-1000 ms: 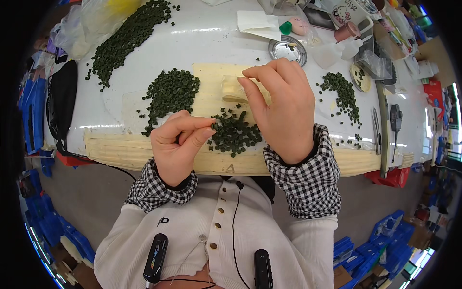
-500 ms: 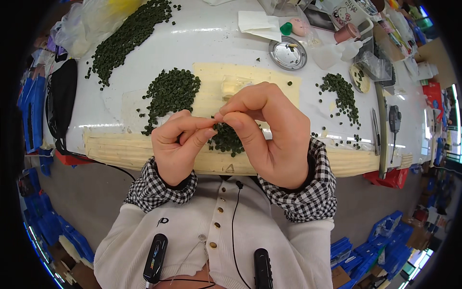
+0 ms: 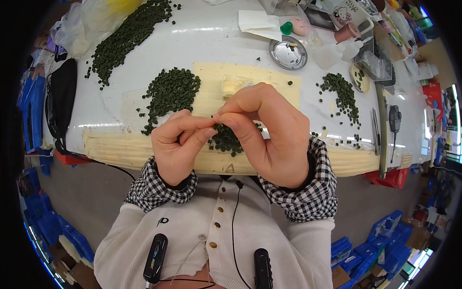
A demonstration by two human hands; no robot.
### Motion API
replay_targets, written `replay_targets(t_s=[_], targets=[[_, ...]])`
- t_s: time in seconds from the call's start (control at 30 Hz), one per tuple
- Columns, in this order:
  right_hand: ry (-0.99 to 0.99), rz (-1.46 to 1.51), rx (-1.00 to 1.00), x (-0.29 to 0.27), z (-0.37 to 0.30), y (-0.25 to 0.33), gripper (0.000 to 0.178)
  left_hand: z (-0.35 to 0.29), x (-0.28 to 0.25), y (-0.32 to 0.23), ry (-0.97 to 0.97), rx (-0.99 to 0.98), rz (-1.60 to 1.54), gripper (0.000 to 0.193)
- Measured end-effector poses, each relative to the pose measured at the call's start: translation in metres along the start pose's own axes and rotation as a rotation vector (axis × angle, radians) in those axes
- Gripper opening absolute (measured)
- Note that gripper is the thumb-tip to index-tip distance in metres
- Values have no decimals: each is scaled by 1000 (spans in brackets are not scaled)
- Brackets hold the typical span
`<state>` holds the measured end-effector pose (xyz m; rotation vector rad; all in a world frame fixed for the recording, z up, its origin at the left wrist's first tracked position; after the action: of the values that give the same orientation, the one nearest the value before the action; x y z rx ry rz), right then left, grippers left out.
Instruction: Manually picking small green components from a pile and precisely mounting them onto a white pin-based assembly fixture.
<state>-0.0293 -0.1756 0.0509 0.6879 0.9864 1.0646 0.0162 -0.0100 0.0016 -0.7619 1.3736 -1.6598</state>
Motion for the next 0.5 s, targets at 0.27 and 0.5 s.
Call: replay_targets(t_s=[0.27, 0.5], targets=[[-341, -445, -98, -12, 12, -21, 8, 0, 0, 3, -6, 15, 12, 22], [-168, -680, -73, -10, 15, -34, 10, 1, 0, 1, -13, 18, 11, 21]])
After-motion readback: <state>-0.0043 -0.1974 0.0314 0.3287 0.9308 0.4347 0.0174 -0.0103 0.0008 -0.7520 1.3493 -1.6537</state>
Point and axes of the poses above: each hand's wrist, its own z-axis towards the middle knuckle, its own x-axis out of the palm, y = z × x, the point moved 2 cm from there along z, towards the middle knuckle, and after that the axes turned 2 degrees about y, right-handed, at the moved point
